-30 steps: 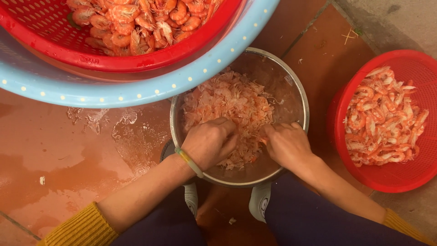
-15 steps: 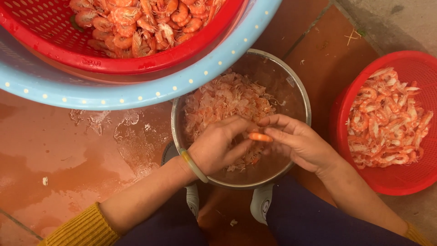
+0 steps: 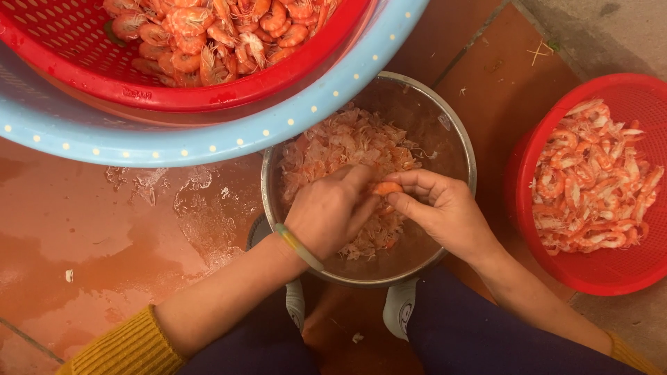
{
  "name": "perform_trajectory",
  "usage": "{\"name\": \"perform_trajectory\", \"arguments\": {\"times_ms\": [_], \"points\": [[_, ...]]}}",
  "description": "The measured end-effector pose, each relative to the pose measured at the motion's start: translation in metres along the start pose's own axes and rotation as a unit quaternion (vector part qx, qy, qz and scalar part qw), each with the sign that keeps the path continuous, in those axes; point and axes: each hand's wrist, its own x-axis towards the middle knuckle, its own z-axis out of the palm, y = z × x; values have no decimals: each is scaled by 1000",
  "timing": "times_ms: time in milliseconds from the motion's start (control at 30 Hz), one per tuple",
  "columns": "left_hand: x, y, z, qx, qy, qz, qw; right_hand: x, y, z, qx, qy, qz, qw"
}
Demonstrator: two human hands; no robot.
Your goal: The person peels cooked shrimp by hand, removing the shells and placing the peeled shrimp into a red colander. The discarded shells are placed into a metal bowl. The person repeatedly picks up shrimp from a large blue basin to continue the peeling process.
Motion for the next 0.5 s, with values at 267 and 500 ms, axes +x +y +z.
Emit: {"name": "perform_trajectory", "arguments": {"times_ms": [267, 500], "points": [[0, 1, 1, 189, 74, 211, 956, 0, 10, 5, 68, 9, 42, 997], [11, -22, 8, -35, 38, 58, 997, -4, -5, 12, 79, 24, 61, 995]]}}
